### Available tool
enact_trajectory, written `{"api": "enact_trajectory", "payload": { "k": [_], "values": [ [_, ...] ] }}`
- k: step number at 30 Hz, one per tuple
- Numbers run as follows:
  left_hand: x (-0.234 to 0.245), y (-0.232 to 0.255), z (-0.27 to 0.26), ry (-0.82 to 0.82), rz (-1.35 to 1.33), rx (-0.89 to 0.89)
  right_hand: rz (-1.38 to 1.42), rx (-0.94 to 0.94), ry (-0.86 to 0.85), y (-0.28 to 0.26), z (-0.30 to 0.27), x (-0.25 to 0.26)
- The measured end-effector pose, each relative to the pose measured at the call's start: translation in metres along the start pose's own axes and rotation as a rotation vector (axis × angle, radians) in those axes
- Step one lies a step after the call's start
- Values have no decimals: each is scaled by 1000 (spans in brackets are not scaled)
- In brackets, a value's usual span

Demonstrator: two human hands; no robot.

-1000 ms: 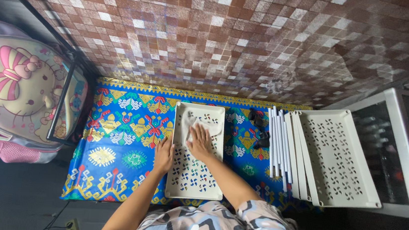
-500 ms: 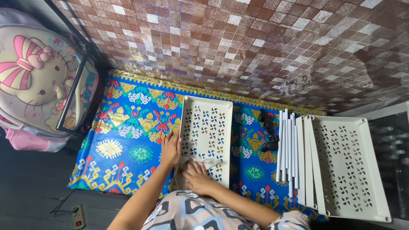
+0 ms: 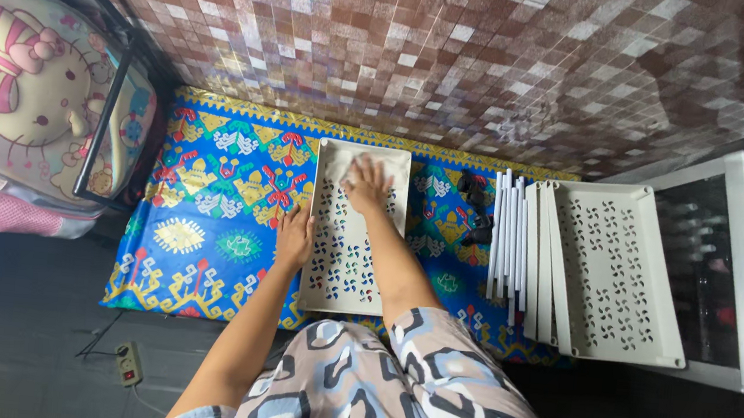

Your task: The person assembles a white plastic shelving unit by inserting vertical rods into side panels and attaching perforated shelves. They repeatedly insert and remove rods to align the structure, then place shelves into the frame. The task is performed on a patterned mat in a tiled room.

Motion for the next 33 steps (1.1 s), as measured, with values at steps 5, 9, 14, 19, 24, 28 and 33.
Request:
{"api": "enact_trajectory", "payload": {
  "k": [5,9,14,19,24,28,33],
  "values": [
    [-4,-2,-3,-11,38,-19,89,-48,158,26,-66,-34],
    [-4,-6,-2,-12,9,-20,-74,221,-203,28,-183,-105],
    [-7,-9,0,-24,36,-25,-40,338,-294,34,-186,-112],
    [-8,-12,5,-25,61,-30,-30,184,-144,11,-37,-41],
    [-13,-12,-5,0,114,-20,121,-101,10,29,-14,-19],
    [-12,-13,5,1,123,-3,180,-69,-55,43,-98,-67],
    [-14,-9,-3,30,120,-25,-64,269,-468,58,-220,-136]
  ]
}}
Point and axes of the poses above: each hand's wrist, its own z-axis towards the middle knuckle, its own x-axis out of the back of the hand, y = z × x, the point moved 2 cm from there along z, towards the middle knuckle
